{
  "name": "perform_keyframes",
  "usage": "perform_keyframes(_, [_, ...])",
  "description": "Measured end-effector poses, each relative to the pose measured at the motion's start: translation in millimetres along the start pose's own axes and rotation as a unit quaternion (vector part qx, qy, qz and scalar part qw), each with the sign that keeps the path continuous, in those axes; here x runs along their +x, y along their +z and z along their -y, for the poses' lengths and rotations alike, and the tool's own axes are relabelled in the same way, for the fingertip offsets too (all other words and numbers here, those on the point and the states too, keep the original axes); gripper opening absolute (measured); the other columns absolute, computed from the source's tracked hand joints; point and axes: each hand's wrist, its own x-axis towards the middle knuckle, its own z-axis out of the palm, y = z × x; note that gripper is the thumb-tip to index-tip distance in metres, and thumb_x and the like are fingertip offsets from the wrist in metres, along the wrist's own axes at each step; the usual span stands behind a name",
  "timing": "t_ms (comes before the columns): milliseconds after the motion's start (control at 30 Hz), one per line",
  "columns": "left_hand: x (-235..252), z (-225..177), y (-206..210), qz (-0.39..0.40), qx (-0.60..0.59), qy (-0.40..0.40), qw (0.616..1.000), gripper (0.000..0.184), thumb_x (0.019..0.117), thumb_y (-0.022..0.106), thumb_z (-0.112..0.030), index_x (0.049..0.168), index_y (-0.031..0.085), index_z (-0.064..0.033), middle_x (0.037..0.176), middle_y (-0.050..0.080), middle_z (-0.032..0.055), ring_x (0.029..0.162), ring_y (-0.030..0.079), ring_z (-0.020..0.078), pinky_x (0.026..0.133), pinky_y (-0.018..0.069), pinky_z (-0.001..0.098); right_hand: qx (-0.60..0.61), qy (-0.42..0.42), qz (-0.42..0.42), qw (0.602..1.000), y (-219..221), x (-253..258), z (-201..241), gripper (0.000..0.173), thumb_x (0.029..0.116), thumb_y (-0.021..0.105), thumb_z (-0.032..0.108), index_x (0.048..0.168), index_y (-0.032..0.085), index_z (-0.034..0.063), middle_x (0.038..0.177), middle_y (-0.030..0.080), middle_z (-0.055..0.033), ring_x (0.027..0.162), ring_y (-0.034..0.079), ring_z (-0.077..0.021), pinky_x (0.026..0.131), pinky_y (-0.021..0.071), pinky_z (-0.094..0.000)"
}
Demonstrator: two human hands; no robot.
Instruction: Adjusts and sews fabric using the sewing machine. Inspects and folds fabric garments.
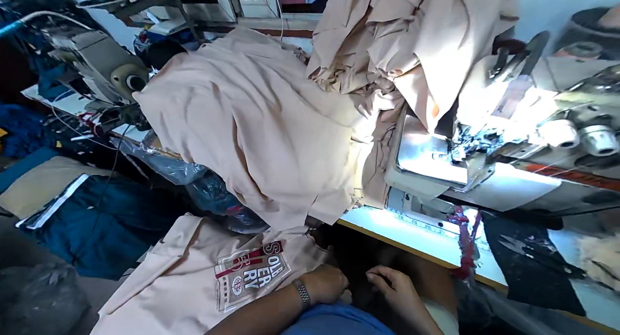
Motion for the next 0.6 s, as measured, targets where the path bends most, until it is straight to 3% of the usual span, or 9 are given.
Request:
perform_keyframes(167, [-7.0, 21.2, -8.5, -0.135, -0.134, 0.039, 0.981, 0.024, 0.102, 0.055, -0.011, 0.11, 0.069, 0.0065, 0.109, 0.069, 0.0266, 0.11, 0.064, 0.042, 0.101, 0.0464, 0.0584, 0.042, 0.038, 0.003, 0.998, 4.0, 3.8, 1.3, 0.024, 0.1043, 0.057, 0.016, 0.111, 0.072, -0.0008, 0.099, 0.073, -0.0131, 0.083, 0.072, -0.0205, 0.079, 0.0603, -0.0387])
perform_keyframes(233, [-13.4, 30.8, -10.5, -0.19, -0.224, 0.055, 0.954, 0.024, 0.1014, 0.056, -0.012, 0.106, 0.07, 0.0063, 0.101, 0.07, 0.0231, 0.095, 0.066, 0.0336, 0.09, 0.0511, 0.0507, 0.097, 0.091, 0.032, 0.991, 9.2, 6.9, 3.1, 0.03, 0.1072, 0.054, 0.022, 0.114, 0.069, -0.0026, 0.099, 0.073, -0.0137, 0.082, 0.072, -0.0217, 0.077, 0.06, -0.0399])
perform_keyframes(333, [-21.4, 36.2, -6.4, -0.206, -0.317, 0.068, 0.923, 0.02, 0.1009, 0.058, -0.014, 0.104, 0.07, 0.003, 0.089, 0.066, 0.0135, 0.068, 0.059, 0.0167, 0.064, 0.0519, 0.035, 0.205, 0.116, 0.066, 0.97, 21.1, 7.4, 6.6, 0.035, 0.109, 0.051, 0.028, 0.115, 0.067, -0.0021, 0.097, 0.074, -0.0111, 0.083, 0.073, -0.0191, 0.076, 0.0607, -0.0364])
perform_keyframes(433, [-25.3, 32.3, 1.2, -0.205, -0.356, 0.083, 0.908, 0.018, 0.0999, 0.06, -0.011, 0.104, 0.07, 0.0027, 0.086, 0.065, 0.0104, 0.063, 0.056, 0.0111, 0.06, 0.0497, 0.0288, 0.279, 0.086, 0.054, 0.955, 30.1, 9.8, 8.2, 0.025, 0.1079, 0.051, 0.018, 0.104, 0.066, -0.0018, 0.085, 0.073, -0.0087, 0.073, 0.072, -0.0168, 0.071, 0.0623, -0.0333])
perform_keyframes(533, [-28.5, 30.5, 4.0, -0.25, -0.309, 0.09, 0.913, 0.018, 0.0983, 0.059, -0.012, 0.099, 0.07, 0.0029, 0.09, 0.067, 0.013, 0.071, 0.06, 0.015, 0.067, 0.052, 0.0321, 0.304, 0.084, 0.035, 0.948, 32.6, 9.8, 8.4, 0.023, 0.1075, 0.051, 0.014, 0.1, 0.067, -0.0009, 0.081, 0.071, -0.0064, 0.068, 0.069, -0.0142, 0.065, 0.0606, -0.0301])
perform_keyframes(600, [-31.6, 28.7, 0.6, -0.288, -0.232, 0.077, 0.926, 0.02, 0.097, 0.059, -0.012, 0.097, 0.071, 0.0043, 0.098, 0.069, 0.0187, 0.089, 0.066, 0.0258, 0.084, 0.0529, 0.0411, 0.321, 0.091, 0.016, 0.942, 34.7, 6.2, 9.2, 0.026, 0.1084, 0.048, 0.014, 0.099, 0.067, -0.0014, 0.08, 0.07, -0.006, 0.066, 0.069, -0.0141, 0.063, 0.0605, -0.0301])
